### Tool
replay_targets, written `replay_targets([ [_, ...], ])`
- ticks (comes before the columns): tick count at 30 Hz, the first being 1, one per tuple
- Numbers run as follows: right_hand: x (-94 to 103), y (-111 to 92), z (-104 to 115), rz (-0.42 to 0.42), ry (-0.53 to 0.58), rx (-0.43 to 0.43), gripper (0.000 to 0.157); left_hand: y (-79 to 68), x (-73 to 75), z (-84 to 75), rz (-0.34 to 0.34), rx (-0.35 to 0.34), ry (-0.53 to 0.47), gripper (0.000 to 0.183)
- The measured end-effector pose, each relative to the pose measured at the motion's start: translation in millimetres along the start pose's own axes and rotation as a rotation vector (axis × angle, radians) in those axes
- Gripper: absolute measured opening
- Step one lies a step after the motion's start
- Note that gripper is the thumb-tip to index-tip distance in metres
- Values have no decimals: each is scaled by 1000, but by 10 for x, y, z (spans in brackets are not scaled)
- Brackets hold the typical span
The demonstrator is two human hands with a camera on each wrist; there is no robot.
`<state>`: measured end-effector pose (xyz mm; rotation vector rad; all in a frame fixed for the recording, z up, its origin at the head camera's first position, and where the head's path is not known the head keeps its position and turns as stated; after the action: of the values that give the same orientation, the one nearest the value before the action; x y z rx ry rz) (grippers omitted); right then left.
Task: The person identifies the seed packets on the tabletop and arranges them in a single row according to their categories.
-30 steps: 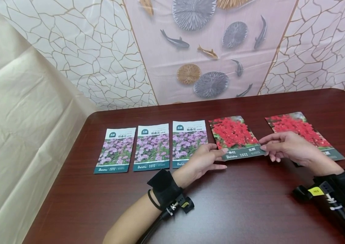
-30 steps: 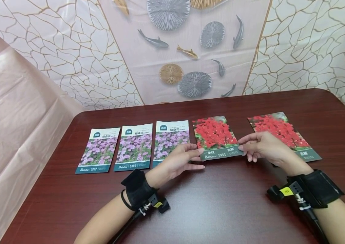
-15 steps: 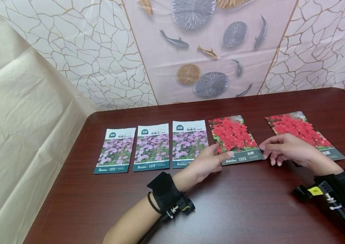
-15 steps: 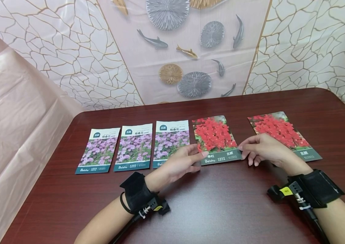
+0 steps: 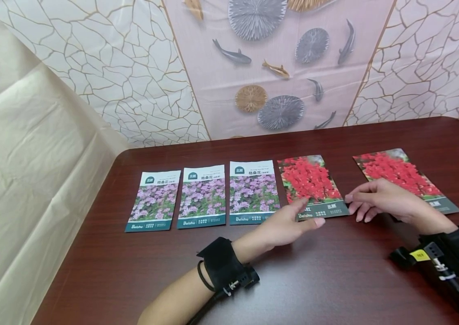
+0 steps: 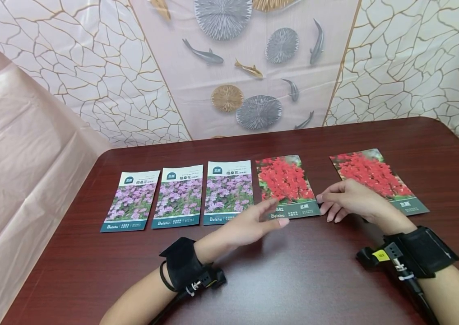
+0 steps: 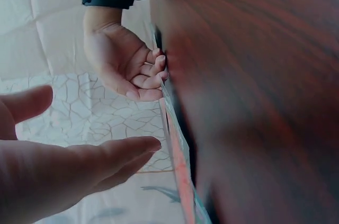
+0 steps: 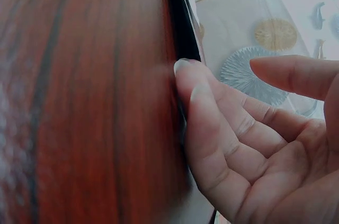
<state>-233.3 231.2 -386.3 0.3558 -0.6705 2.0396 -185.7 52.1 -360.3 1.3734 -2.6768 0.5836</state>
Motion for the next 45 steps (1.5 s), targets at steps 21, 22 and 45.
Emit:
replay_targets([
  [21,61,-112,395,-264,-521,195,25,-154,-351,8,169,-125,969,66],
  [22,49,-116,414,-266,-538,213,25,-152,-349,18,169,-118,974,66],
  [45,-186,-111,490,-134,-690,359,28,-157,-378,166,189,-53,1063,65],
])
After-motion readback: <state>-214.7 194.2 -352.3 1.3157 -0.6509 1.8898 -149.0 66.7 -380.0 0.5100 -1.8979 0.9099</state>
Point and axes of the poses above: each hand's wrist, its own y-axis towards the middle knuckle, its own x-axis out of the back of the hand, z = x × y, the point moved 9 cm from there along y, towards the middle knuckle, and after that the axes turned 9 degrees about -y, right-handed, at the moved point
